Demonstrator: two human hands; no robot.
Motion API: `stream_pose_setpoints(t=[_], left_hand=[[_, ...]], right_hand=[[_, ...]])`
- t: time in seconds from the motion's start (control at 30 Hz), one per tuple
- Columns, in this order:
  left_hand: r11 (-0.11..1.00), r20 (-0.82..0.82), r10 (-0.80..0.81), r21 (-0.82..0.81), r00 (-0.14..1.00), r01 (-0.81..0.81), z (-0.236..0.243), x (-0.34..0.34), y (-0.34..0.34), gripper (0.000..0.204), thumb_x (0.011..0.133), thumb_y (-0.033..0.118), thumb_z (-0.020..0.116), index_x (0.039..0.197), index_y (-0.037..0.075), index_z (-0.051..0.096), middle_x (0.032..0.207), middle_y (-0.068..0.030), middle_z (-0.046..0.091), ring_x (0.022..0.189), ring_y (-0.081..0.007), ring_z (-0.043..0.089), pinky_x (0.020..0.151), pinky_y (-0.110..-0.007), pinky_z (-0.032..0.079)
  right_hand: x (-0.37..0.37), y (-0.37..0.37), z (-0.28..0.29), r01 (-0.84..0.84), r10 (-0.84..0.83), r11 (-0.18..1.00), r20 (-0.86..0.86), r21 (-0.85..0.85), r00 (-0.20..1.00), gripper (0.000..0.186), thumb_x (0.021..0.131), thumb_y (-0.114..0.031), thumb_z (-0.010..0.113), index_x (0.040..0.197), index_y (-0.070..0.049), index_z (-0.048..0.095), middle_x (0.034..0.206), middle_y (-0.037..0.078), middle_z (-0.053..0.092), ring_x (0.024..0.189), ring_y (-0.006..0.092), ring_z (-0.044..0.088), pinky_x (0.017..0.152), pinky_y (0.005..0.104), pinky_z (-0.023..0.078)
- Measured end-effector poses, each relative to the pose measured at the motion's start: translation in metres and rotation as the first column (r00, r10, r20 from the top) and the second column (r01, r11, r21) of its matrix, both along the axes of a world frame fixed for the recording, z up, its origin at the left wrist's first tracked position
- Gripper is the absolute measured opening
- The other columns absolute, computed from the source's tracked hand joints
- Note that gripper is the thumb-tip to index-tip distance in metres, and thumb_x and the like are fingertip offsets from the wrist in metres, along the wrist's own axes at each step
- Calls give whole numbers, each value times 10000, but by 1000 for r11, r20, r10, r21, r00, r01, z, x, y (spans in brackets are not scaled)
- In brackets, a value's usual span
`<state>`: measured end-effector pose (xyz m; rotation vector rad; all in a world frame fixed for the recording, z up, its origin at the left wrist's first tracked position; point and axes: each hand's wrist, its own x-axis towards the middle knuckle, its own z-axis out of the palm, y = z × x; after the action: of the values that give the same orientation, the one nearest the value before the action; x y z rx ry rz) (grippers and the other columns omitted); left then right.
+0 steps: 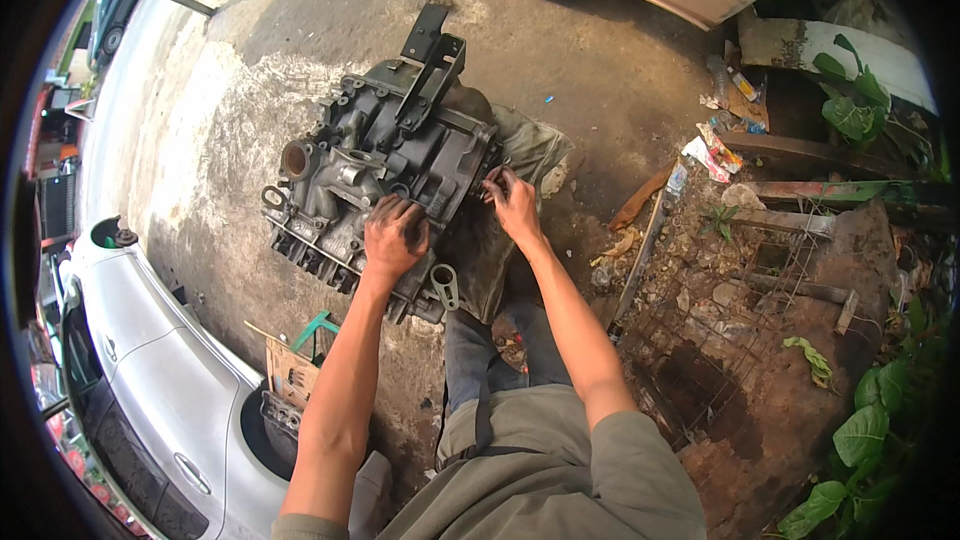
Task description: The person uses a wrench to tighten bolts on a car engine block resting on a cloth on the ground. The hands stabilize the engine while turning the wrench repeatedly on the same fastener.
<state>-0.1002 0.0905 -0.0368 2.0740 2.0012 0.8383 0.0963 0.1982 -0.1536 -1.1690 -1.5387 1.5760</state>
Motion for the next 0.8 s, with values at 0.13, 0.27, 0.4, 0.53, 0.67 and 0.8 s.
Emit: stream_pose_setpoints(t=[0.13,0.27,0.4,0.53,0.67,0.8], left_hand=[[1000,-14,3,31,1000,-3,1,1,1,152,689,94,705,811,47,628,808,-140,621,857,-370,633,902,-458,530],[1000,3,2,-6,1000,-2,0,0,1,172,675,83,711,829,44,645,818,-138,633,868,-371,644,912,-457,534],[1000,-4,6,9,1000,-6,-2,-1,0,177,676,89,716,834,46,648,828,-139,637,893,-377,645,904,-454,535],[1000,-21,22,13,1000,-21,-2,1,-1,182,679,103,722,836,48,648,845,-138,640,919,-377,641,899,-454,531],[1000,-9,14,-20,1000,-14,-3,0,-2,188,685,117,727,843,50,650,863,-137,642,950,-377,637,900,-458,526],[1000,-18,21,20,1000,-21,-3,0,-1,183,686,117,727,838,52,647,855,-139,639,933,-378,636,898,-459,527]], right_hand=[[-3,11,13,-92,93,996,83,-15,992,124,982,-72,649,1000,41,602,804,87,651,695,140,661,659,327,571],[-5,13,25,-215,158,952,254,217,954,137,951,-61,670,1001,49,605,804,148,652,704,234,667,662,376,536],[-1,-6,28,-268,114,858,346,438,931,216,920,-62,688,1096,48,628,938,217,655,820,383,660,716,441,528],[9,-25,27,-350,130,779,412,520,902,225,894,-41,685,1112,9,664,1048,174,658,950,383,650,802,450,547],[16,-31,25,-375,154,755,411,538,899,291,820,60,647,1107,19,652,1101,175,651,1026,379,648,847,423,551],[4,-22,3,-175,62,904,286,391,956,93,927,-27,659,1009,9,637,994,162,669,887,336,691,776,426,583]])
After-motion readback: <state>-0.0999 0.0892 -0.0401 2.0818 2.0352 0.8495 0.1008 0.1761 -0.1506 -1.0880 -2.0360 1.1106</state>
